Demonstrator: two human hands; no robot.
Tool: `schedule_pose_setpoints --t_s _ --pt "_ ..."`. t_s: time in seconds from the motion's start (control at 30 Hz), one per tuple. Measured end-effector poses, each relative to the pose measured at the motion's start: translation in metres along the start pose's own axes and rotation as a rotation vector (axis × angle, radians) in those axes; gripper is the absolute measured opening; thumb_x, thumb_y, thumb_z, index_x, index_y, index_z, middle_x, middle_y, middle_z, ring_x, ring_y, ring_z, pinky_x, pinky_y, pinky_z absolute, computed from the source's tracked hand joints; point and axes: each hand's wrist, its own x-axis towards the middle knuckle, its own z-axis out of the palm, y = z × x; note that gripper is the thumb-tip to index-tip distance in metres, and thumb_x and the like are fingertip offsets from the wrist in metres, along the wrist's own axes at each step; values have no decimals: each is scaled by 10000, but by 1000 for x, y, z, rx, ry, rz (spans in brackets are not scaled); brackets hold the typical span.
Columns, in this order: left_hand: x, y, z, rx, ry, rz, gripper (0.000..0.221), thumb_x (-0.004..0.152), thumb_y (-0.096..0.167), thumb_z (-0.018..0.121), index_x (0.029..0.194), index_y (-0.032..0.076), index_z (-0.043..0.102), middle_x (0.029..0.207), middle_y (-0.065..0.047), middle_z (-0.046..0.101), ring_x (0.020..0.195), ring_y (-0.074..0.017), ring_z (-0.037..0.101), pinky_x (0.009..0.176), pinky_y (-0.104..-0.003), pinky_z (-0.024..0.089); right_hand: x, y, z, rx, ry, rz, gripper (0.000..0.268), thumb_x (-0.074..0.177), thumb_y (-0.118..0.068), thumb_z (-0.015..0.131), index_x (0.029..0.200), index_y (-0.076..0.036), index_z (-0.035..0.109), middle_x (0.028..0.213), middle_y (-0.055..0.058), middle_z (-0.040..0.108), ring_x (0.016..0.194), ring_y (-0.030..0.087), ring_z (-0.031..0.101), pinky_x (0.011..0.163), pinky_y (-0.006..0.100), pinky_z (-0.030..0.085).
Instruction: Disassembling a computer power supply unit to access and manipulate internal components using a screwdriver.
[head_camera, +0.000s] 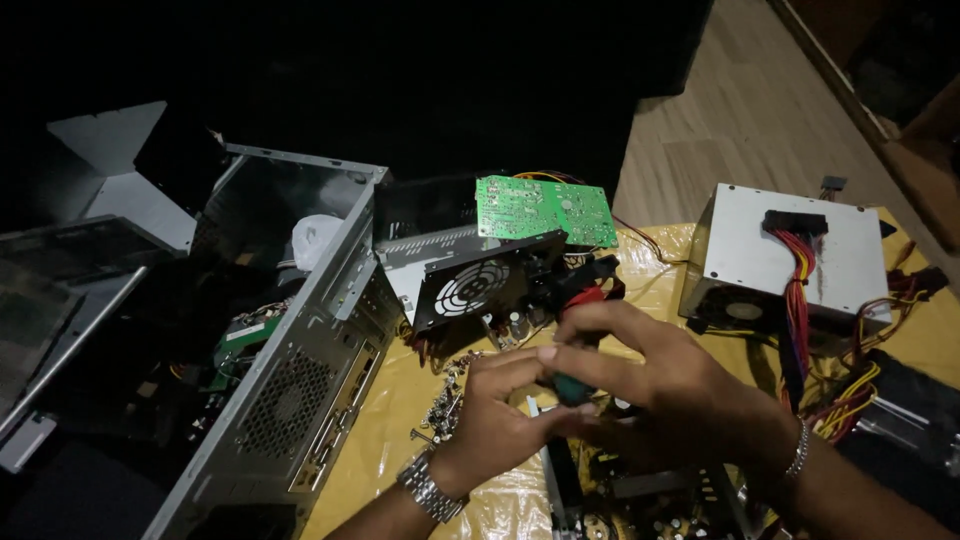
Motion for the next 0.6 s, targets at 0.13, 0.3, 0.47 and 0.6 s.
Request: schedule_pose_setpoints --t_s 0.13,0.3,0.47,0.6 --pt "-6 -8 1 -42 -20 -53 159 879 158 770 917 22 695 885 -88 713 783 -191 682 675 -311 598 -13 4 8 -96 5 41 664 881 -141 817 1423 -11 456 1229 259 668 1076 324 736 920 370 663" --pt "-3 -7 0 -52 0 -91 307 799 307 818 873 31 705 872 -96 750 773 -181 734 718 -293 656 -7 7 9 -148 75 19 685 925 -381 767 1428 -30 463 1196 270 621 1065 349 707 915 423 674" --pt "0 -8 -5 -104 -139 -151 305 922 309 709 1041 29 699 999 -104 722 898 -214 691 817 -359 608 -9 14 5 -107 160 3 578 916 -131 809 1361 66 497 1000 172 777 837 204 818 662 242 720" --pt "-1 -10 -11 -53 -120 -222 297 894 194 664 1163 77 709 1131 -108 757 1049 -244 726 945 -396 607 -16 15 -8 -200 202 -33 626 922 -126 827 1388 64 455 911 111 760 751 163 788 594 200 688"
